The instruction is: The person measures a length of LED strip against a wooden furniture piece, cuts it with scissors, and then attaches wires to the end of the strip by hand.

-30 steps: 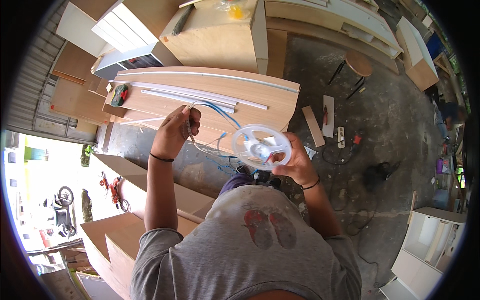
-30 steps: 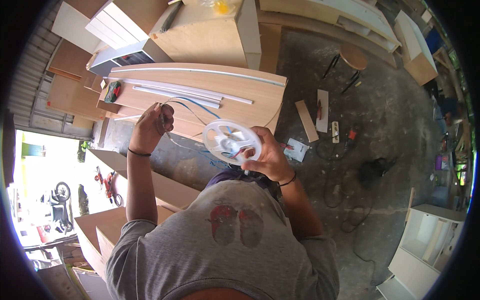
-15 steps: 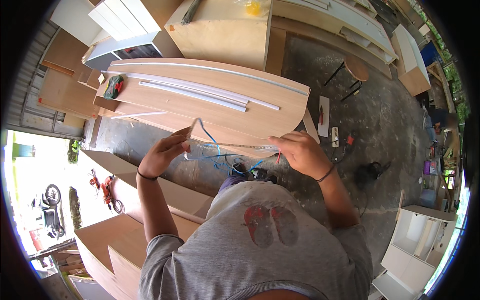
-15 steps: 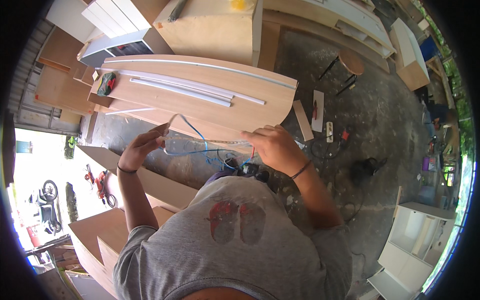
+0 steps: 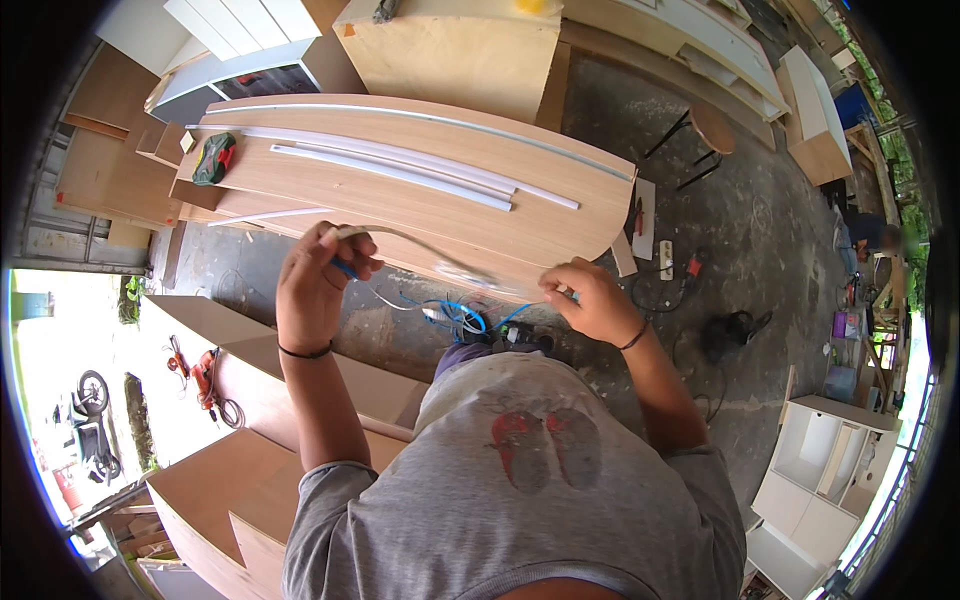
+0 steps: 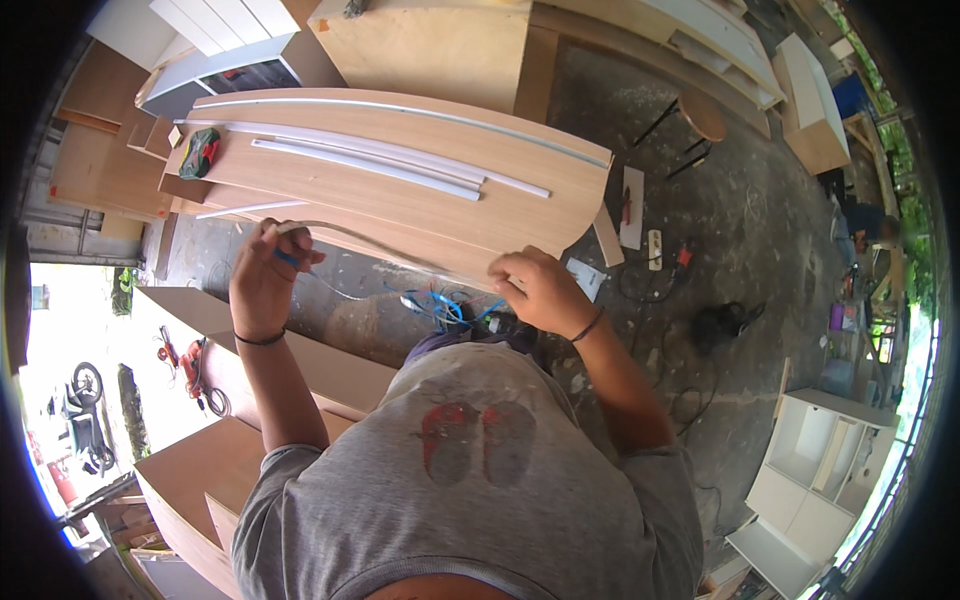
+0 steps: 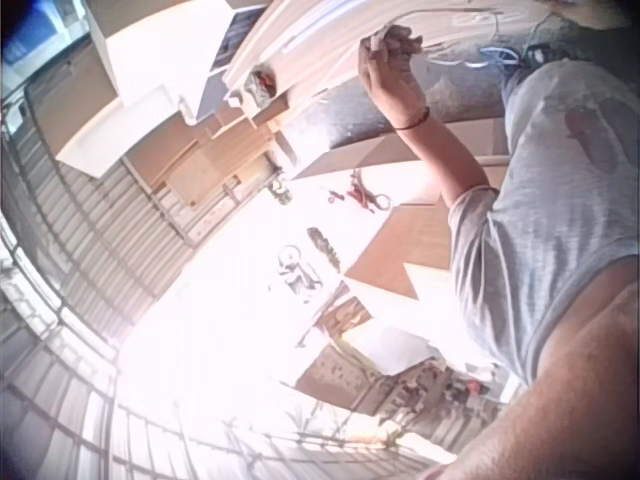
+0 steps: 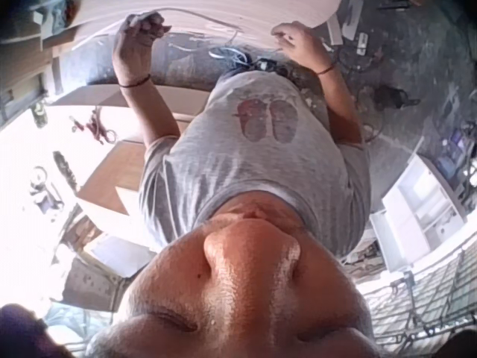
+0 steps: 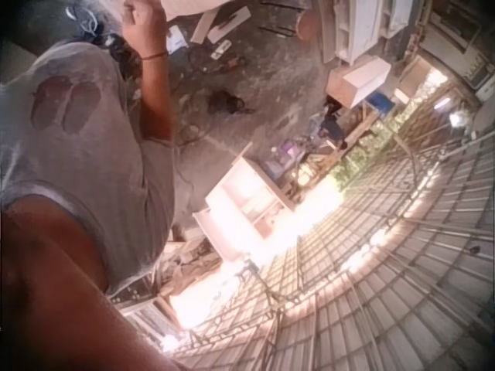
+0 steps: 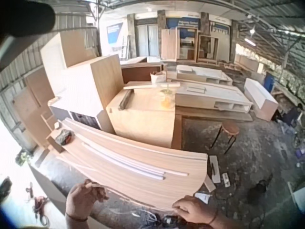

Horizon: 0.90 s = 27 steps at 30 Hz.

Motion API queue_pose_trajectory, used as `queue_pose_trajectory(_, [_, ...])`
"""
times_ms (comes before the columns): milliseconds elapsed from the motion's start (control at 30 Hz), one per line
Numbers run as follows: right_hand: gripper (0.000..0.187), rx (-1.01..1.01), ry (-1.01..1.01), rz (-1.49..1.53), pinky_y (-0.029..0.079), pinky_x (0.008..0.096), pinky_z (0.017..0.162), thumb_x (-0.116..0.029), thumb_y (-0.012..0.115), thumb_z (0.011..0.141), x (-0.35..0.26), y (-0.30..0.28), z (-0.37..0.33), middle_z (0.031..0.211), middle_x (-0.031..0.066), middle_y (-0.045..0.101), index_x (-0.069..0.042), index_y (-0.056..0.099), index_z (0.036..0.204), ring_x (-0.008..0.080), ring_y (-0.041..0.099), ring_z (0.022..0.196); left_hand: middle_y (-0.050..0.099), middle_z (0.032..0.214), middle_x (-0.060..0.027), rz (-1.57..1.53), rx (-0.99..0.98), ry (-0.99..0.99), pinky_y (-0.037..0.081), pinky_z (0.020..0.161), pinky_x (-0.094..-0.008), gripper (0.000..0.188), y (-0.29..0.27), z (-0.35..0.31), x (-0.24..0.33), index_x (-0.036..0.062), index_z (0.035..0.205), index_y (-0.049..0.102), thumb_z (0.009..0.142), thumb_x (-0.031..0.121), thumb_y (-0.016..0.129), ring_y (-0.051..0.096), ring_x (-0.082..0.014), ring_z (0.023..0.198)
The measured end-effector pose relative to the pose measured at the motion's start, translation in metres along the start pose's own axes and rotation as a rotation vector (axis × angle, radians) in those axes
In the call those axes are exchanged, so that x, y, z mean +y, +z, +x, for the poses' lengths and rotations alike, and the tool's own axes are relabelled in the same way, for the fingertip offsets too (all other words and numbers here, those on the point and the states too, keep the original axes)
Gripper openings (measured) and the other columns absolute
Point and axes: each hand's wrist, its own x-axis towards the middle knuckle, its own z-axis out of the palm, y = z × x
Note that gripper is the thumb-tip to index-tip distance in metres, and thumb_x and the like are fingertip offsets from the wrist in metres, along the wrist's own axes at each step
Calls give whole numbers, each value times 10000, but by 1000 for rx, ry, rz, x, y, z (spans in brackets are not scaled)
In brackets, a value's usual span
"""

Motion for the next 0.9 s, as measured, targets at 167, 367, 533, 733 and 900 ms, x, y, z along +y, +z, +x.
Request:
queue_pose_trajectory(167, [164, -25, 129, 285, 455, 321, 717, -70, 623, 780, 7, 27, 1, 913, 88, 625, -41, 594, 939, 235, 588, 846, 597, 872, -149, 88, -37, 25, 455, 677, -308, 255, -17, 5, 9, -17, 805, 524, 895, 206, 439, 549, -187, 697])
queue_pose_trajectory(367, [357, -11, 226, 443, 460, 308, 730, -104, 623, 809, 16, 84, 26, 1020, 73, 614, -54, 511, 1144, 167, 578, 946, 575, 836, -168, 417, -189, -19, 342, 521, -194, 282, 10, 17, 30, -7, 743, 533, 885, 219, 442, 443, -97, 557])
queue_pose_trajectory(533, [696, -83, 593, 1076, 443, 313, 805, -287, 687, 817, 52, 110, 53, 1212, 147, 503, -37, 322, 1355, 180, 528, 1025, 568, 847, -244, 105, -499, 78, 320, 404, -201, 294, 1, 17, 44, -6, 726, 531, 901, 213, 442, 417, -97, 478])
queue_pose_trajectory(733, [644, -421, 556, 1957, 459, 441, 851, -293, 662, 835, 26, 125, 62, 1284, 223, 411, -124, 333, 1363, 372, 491, 1130, 589, 941, -299, 24, -465, 82, 402, 445, -221, 301, -22, 13, 46, -12, 727, 548, 901, 222, 474, 480, -128, 488])
queue_pose_trajectory(900, [476, -243, 438, 1465, 505, 367, 810, -109, 687, 795, 12, 158, 77, 1233, 134, 468, -42, 476, 1216, 257, 537, 1058, 576, 968, -310, -78, -447, 13, 411, 453, -235, 289, -26, 11, 37, -21, 725, 543, 888, 209, 476, 480, -145, 485])
